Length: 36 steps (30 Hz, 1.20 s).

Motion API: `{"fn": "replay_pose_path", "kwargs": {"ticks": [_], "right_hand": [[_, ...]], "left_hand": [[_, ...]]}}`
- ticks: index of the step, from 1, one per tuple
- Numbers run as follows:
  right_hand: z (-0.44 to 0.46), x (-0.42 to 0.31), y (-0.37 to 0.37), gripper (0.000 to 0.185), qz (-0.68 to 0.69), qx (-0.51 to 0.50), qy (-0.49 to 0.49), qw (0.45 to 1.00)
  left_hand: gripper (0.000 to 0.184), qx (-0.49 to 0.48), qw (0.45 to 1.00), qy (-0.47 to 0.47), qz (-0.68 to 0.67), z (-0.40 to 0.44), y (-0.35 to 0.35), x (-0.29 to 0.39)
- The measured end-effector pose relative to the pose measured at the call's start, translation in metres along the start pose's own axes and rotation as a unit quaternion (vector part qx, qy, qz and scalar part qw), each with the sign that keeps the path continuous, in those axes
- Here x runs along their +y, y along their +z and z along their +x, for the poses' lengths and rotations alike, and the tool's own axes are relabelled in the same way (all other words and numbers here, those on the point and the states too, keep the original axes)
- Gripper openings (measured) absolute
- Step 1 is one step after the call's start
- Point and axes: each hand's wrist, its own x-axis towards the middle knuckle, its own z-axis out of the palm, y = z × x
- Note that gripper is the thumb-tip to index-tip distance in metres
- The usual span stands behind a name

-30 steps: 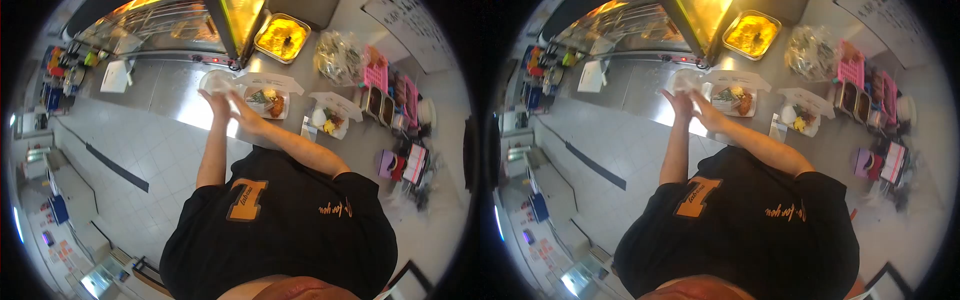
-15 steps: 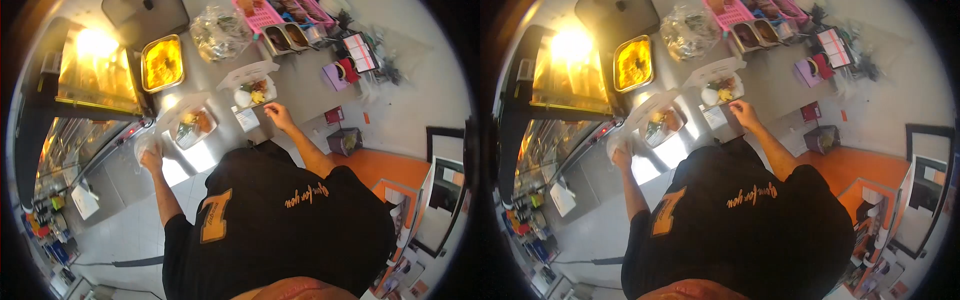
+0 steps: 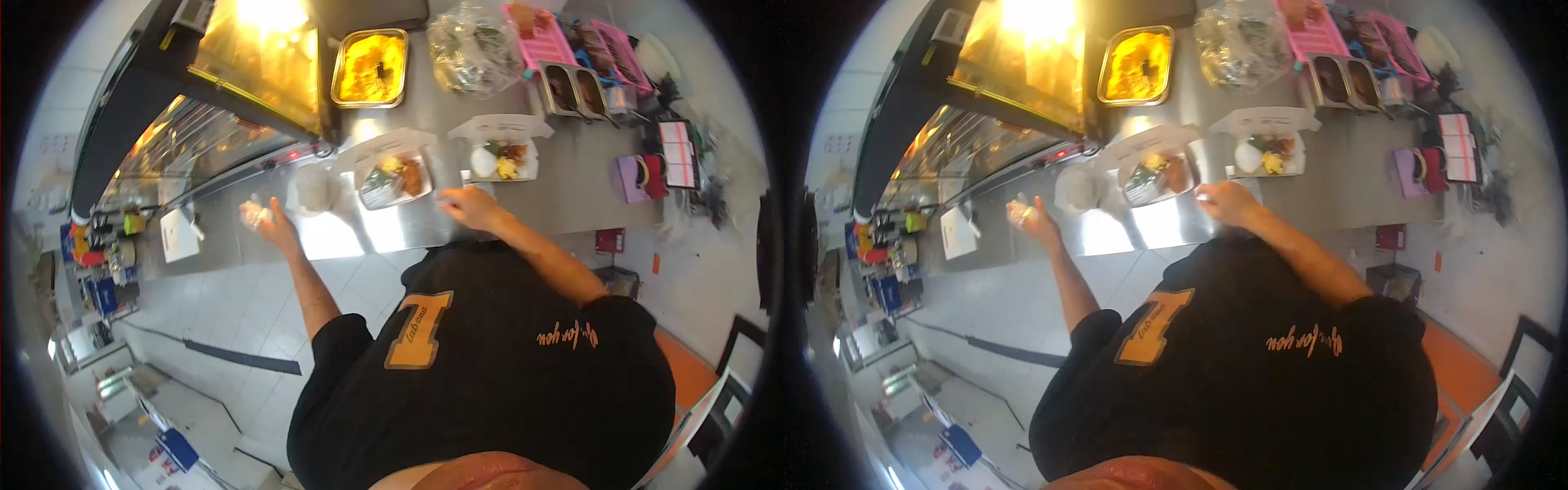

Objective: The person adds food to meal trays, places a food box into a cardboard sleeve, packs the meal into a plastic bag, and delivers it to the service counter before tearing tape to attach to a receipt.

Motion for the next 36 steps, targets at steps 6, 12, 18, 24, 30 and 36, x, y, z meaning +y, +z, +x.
{"fn": "replay_pose_path", "kwargs": {"ticks": [6, 12, 18, 24, 30, 36], "right_hand": [[0.189, -0.115, 0.146, 0.037, -0.187, -0.04, -0.251, 0.949], [0.277, -0.101, 0.283, 0.042, -0.15, 0.065, -0.053, 0.985], [0.298, -0.078, 0.28, 0.036, -0.176, -0.091, -0.084, 0.977], [0.21, -0.11, 0.138, 0.031, 0.239, 0.031, -0.031, 0.97], [0.007, 0.024, 0.025, 0.025, 0.359, 0.215, 0.069, 0.905], [-0.27, 0.131, -0.076, 0.021, 0.191, 0.632, 0.378, 0.649]], "left_hand": [[0.064, -0.061, 0.992, -0.079, -0.081, -0.034, -0.036, 0.008], [0.05, -0.151, 0.966, -0.172, -0.124, -0.072, -0.083, 0.026], [0.025, -0.174, 0.971, -0.159, -0.03, -0.049, -0.061, -0.005], [0.034, -0.298, 0.954, 0.003, 0.045, -0.024, 0.041, -0.056], [0.046, -0.32, 0.848, 0.28, 0.316, -0.071, 0.095, -0.14], [0.057, -0.468, 0.789, 0.201, 0.343, -0.048, 0.083, -0.104]]}}
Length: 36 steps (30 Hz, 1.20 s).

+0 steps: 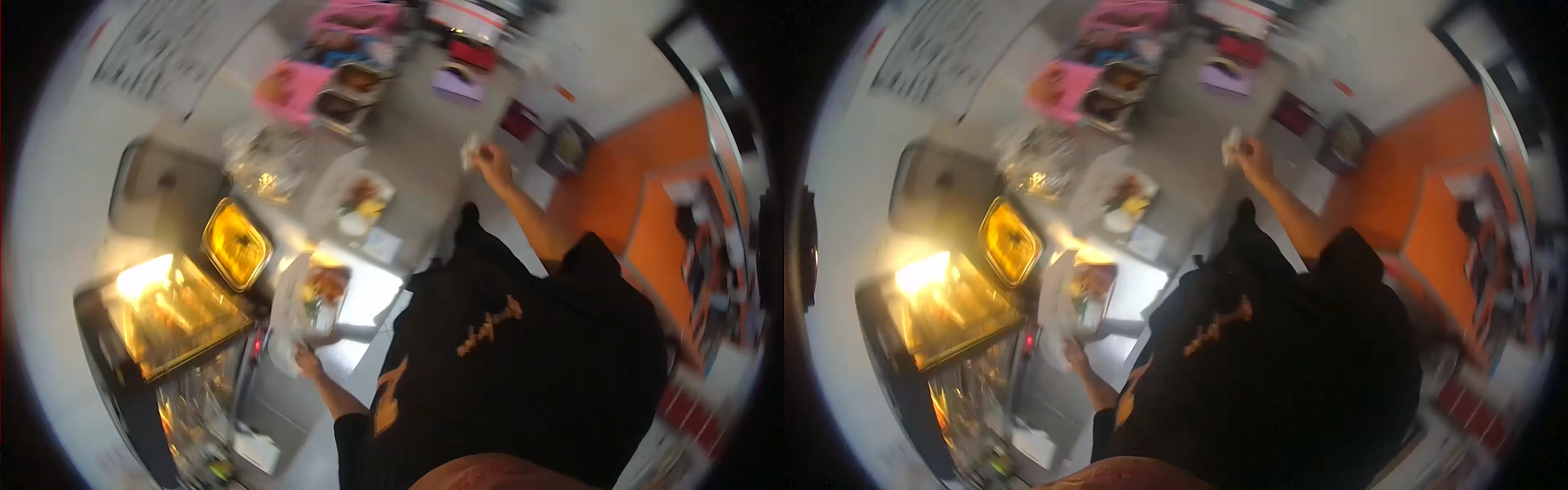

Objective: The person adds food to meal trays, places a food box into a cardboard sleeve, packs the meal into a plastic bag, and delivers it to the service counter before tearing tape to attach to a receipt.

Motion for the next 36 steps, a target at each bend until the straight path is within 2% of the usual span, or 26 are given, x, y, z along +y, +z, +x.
{"fn": "replay_pose_path", "kwargs": {"ticks": [2, 3, 4, 5, 8, 10, 12, 13, 15, 17, 19, 20, 21, 22, 23, 24, 25, 27, 28, 30, 31, 32, 33, 34, 35, 36], "right_hand": [[0.037, 0.035, -0.091, 0.026, 0.034, 0.167, 0.051, 0.984], [0.06, 0.064, -0.134, 0.027, 0.056, 0.243, 0.063, 0.966], [0.088, 0.105, -0.176, 0.026, 0.048, 0.308, 0.016, 0.95], [0.115, 0.151, -0.207, 0.025, 0.042, 0.367, -0.036, 0.929], [0.156, 0.176, -0.3, 0.034, -0.115, 0.446, 0.052, 0.886], [0.216, 0.268, -0.371, 0.038, 0.064, 0.427, -0.09, 0.898], [0.232, 0.274, -0.399, 0.043, 0.063, 0.401, -0.032, 0.913], [0.227, 0.276, -0.404, 0.047, -0.025, 0.379, 0.108, 0.919], [0.227, 0.264, -0.397, 0.054, -0.188, 0.357, 0.193, 0.894], [0.215, 0.326, -0.367, 0.063, -0.33, 0.364, 0.127, 0.862], [0.188, 0.4, -0.316, 0.053, -0.308, 0.249, 0.285, 0.873], [0.168, 0.418, -0.298, 0.05, -0.335, 0.137, 0.319, 0.876], [0.147, 0.436, -0.279, 0.048, -0.356, 0.022, 0.336, 0.872], [0.118, 0.435, -0.261, 0.046, -0.407, -0.141, 0.3, 0.851], [0.094, 0.436, -0.242, 0.045, -0.446, -0.298, 0.254, 0.805], [0.074, 0.447, -0.213, 0.043, -0.313, -0.349, 0.39, 0.793], [0.054, 0.426, -0.198, 0.047, -0.282, -0.356, 0.391, 0.8], [0.013, 0.379, -0.168, 0.056, -0.219, -0.37, 0.396, 0.811], [0.021, 0.34, -0.176, 0.057, -0.157, -0.388, 0.424, 0.803], [0.045, 0.257, -0.192, 0.059, -0.09, -0.396, 0.487, 0.773], [0.057, 0.229, -0.199, 0.06, -0.085, -0.389, 0.519, 0.756], [0.072, 0.222, -0.207, 0.059, -0.134, -0.363, 0.557, 0.735], [0.083, 0.236, -0.215, 0.057, -0.093, -0.332, 0.56, 0.753], [0.091, 0.258, -0.222, 0.056, -0.052, -0.303, 0.564, 0.767], [0.096, 0.283, -0.227, 0.056, -0.01, -0.275, 0.566, 0.777], [0.096, 0.332, -0.225, 0.056, 0.006, -0.28, 0.489, 0.826]], "left_hand": [[0.074, -0.095, 0.987, -0.073, -0.109, 0.0, -0.024, 0.004], [0.062, -0.068, 0.967, -0.132, -0.206, 0.007, -0.018, 0.003], [0.051, -0.031, 0.935, -0.184, -0.303, 0.012, -0.016, 0.004], [0.05, 0.023, 0.912, -0.217, -0.347, 0.008, -0.026, 0.022], [0.047, 0.123, 0.891, -0.244, -0.363, -0.018, -0.07, 0.099], [0.044, 0.15, 0.886, -0.249, -0.362, -0.034, -0.081, 0.145], [0.042, 0.162, 0.887, -0.246, -0.355, -0.047, -0.091, 0.181], [0.041, 0.17, 0.893, -0.243, -0.338, -0.06, -0.107, 0.196], [0.039, 0.175, 0.894, -0.24, -0.336, -0.073, -0.112, 0.227], [0.037, 0.172, 0.898, -0.238, -0.329, -0.089, -0.108, 0.248], [0.035, 0.168, 0.9, -0.237, -0.326, -0.107, -0.104, 0.267], [0.034, 0.165, 0.902, -0.236, -0.323, -0.116, -0.101, 0.273], [0.034, 0.16, 0.905, -0.236, -0.317, -0.123, -0.097, 0.276], [0.033, 0.158, 0.906, -0.236, -0.313, -0.128, -0.092, 0.279], [0.032, 0.154, 0.909, -0.232, -0.311, -0.133, -0.088, 0.283], [0.032, 0.15, 0.912, -0.224, -0.309, -0.136, -0.082, 0.289], [0.031, 0.142, 0.917, -0.211, -0.306, -0.137, -0.073, 0.296], [0.03, 0.12, 0.934, -0.158, -0.298, -0.133, -0.053, 0.313], [0.03, 0.108, 0.942, -0.11, -0.299, -0.127, -0.041, 0.328], [0.029, 0.087, 0.943, 0.032, -0.319, -0.114, -0.017, 0.374], [0.029, 0.072, 0.918, 0.153, -0.358, -0.108, -0.003, 0.405], [0.029, 0.052, 0.875, 0.264, -0.402, -0.102, 0.003, 0.441], [0.029, 0.014, 0.83, 0.361, -0.424, -0.104, -0.018, 0.502], [0.026, -0.034, 0.832, 0.435, -0.343, -0.111, -0.045, 0.56], [0.025, -0.164, 0.832, 0.387, -0.361, -0.126, -0.088, 0.627], [0.025, -0.202, 0.805, 0.446, -0.335, -0.125, -0.103, 0.677]]}}
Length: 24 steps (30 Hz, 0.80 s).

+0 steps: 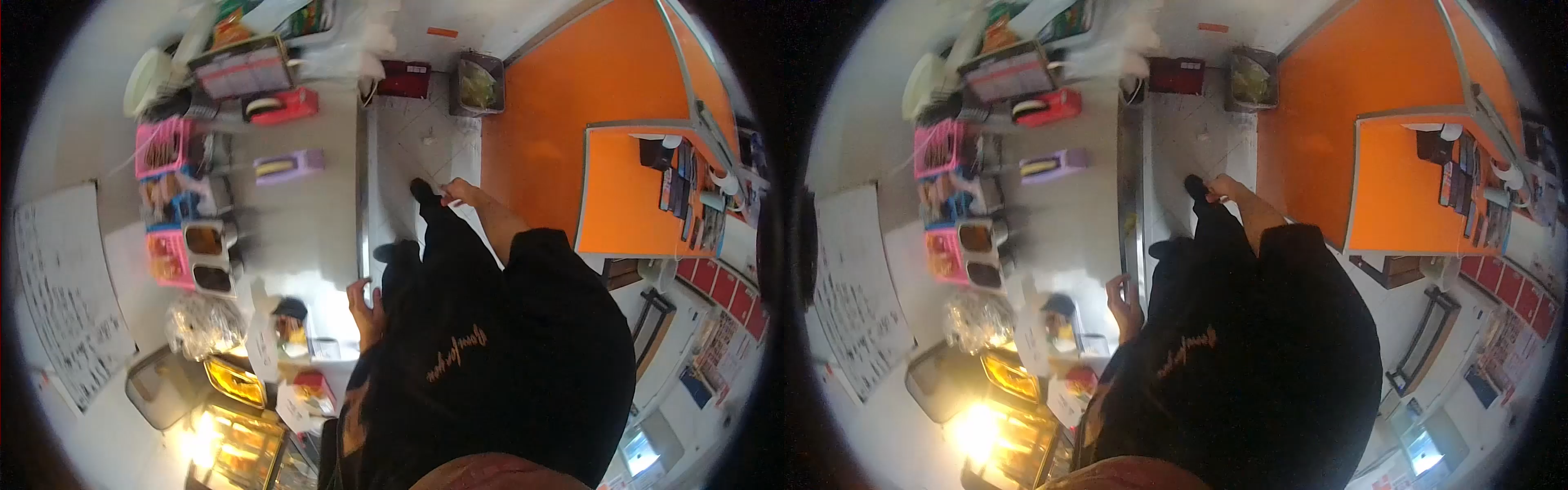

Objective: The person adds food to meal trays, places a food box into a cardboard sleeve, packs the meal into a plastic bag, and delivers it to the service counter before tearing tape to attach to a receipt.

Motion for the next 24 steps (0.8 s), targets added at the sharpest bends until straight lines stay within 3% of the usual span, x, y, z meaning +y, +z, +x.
{"fn": "replay_pose_path", "kwargs": {"ticks": [1, 3, 5, 7, 9, 12, 17, 18, 21, 24], "right_hand": [[0.062, 0.036, -0.016, 0.057, -0.011, 0.006, -0.095, 0.995], [0.117, 0.037, -0.048, 0.053, -0.068, 0.09, -0.189, 0.976], [0.134, 0.015, -0.045, 0.045, -0.151, 0.23, -0.169, 0.947], [0.221, 0.026, -0.062, 0.051, -0.183, 0.244, -0.067, 0.95], [0.284, 0.027, -0.087, 0.058, -0.178, 0.265, 0.002, 0.948], [0.405, 0.05, -0.117, 0.059, -0.251, 0.31, -0.017, 0.917], [0.556, 0.085, -0.15, 0.053, -0.244, 0.351, -0.05, 0.903], [0.586, 0.108, -0.144, 0.053, -0.285, 0.392, -0.07, 0.872], [0.614, 0.14, -0.164, 0.054, -0.048, 0.523, -0.224, 0.821], [0.597, 0.169, -0.241, 0.045, 0.172, 0.714, 0.019, 0.678]], "left_hand": [[0.028, -0.07, 0.996, 0.048, 0.037, 0.039, 0.009, 0.009], [0.034, -0.079, 0.981, 0.092, 0.148, 0.106, 0.029, 0.018], [0.043, -0.044, 0.987, 0.056, 0.144, 0.147, 0.049, -0.012], [0.053, -0.056, 0.984, 0.022, 0.165, 0.161, 0.069, -0.04], [0.06, -0.03, 0.954, 0.045, 0.296, 0.139, 0.088, -0.095], [0.067, 0.003, 0.972, -0.031, 0.233, 0.089, 0.07, -0.155], [0.068, -0.014, 0.921, -0.099, 0.377, 0.089, 0.089, -0.174], [0.069, -0.018, 0.912, -0.104, 0.396, 0.093, 0.093, -0.174], [0.07, -0.035, 0.894, -0.112, 0.432, 0.11, 0.105, -0.166], [0.07, -0.047, 0.883, -0.107, 0.455, 0.125, 0.113, -0.159]]}}
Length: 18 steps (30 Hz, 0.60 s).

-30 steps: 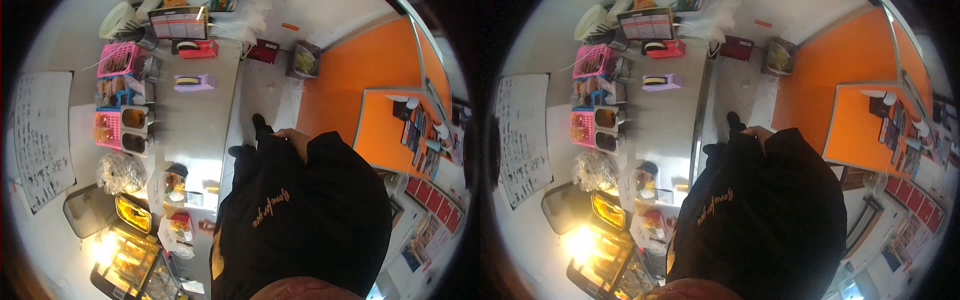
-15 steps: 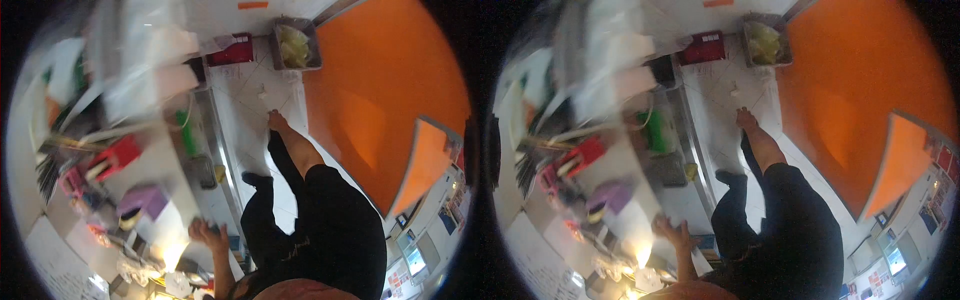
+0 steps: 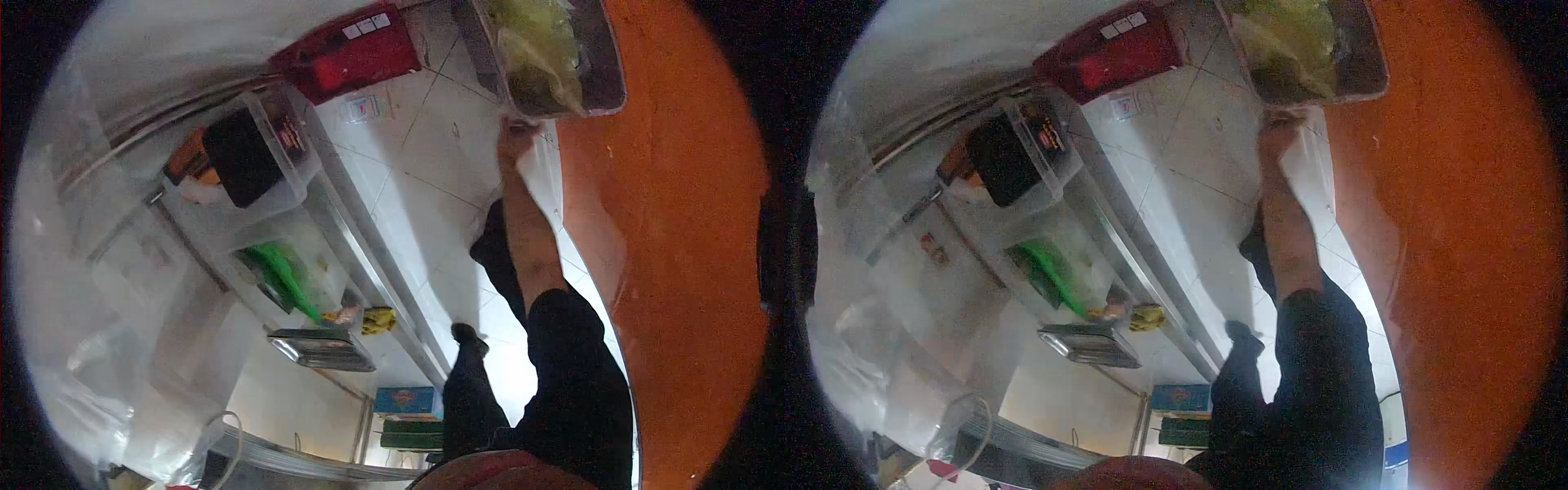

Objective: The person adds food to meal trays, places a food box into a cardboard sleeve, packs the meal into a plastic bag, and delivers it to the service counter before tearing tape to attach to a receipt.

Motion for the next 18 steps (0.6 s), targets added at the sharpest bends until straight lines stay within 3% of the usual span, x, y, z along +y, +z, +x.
{"fn": "replay_pose_path", "kwargs": {"ticks": [1, 3, 6, 7, 9, 10, 13, 15, 16, 18], "right_hand": [[0.028, 0.013, -0.008, 0.042, -0.047, -0.002, 0.052, 0.998], [0.069, 0.03, -0.014, 0.036, -0.131, -0.121, 0.071, 0.981], [0.059, 0.025, -0.017, 0.027, -0.191, -0.344, -0.131, 0.91], [0.032, 0.013, -0.03, 0.025, -0.162, -0.408, -0.225, 0.87], [-0.026, -0.062, -0.09, 0.023, 0.029, -0.526, -0.374, 0.763], [-0.044, -0.135, -0.157, 0.017, 0.055, -0.48, -0.5, 0.719], [-0.017, -0.274, -0.294, 0.033, 0.149, -0.375, -0.507, 0.762], [0.033, -0.327, -0.326, 0.035, 0.237, -0.127, -0.427, 0.863], [0.059, -0.346, -0.337, 0.035, 0.215, -0.042, -0.383, 0.897], [0.101, -0.372, -0.352, 0.035, 0.052, -0.011, -0.321, 0.946]], "left_hand": [[0.071, -0.002, 1.0, 0.0, 0.009, 0.002, -0.001, 0.003], [0.071, -0.001, 1.0, 0.006, 0.018, 0.005, -0.003, 0.012], [0.072, 0.005, 1.0, 0.008, 0.022, 0.005, -0.011, 0.022], [0.073, 0.005, 1.0, 0.011, 0.025, 0.004, -0.015, 0.024], [0.073, 0.017, 0.999, 0.02, 0.021, 0.002, -0.021, 0.027], [0.073, 0.025, 0.999, 0.027, 0.018, 0.001, -0.026, 0.028], [0.074, 0.053, 0.997, 0.056, 0.011, -0.002, -0.04, 0.027], [0.075, 0.072, 0.993, 0.091, 0.017, -0.003, -0.048, 0.028], [0.075, 0.081, 0.991, 0.107, 0.019, -0.001, -0.054, 0.027], [0.076, 0.099, 0.985, 0.141, 0.022, 0.002, -0.062, 0.031]]}}
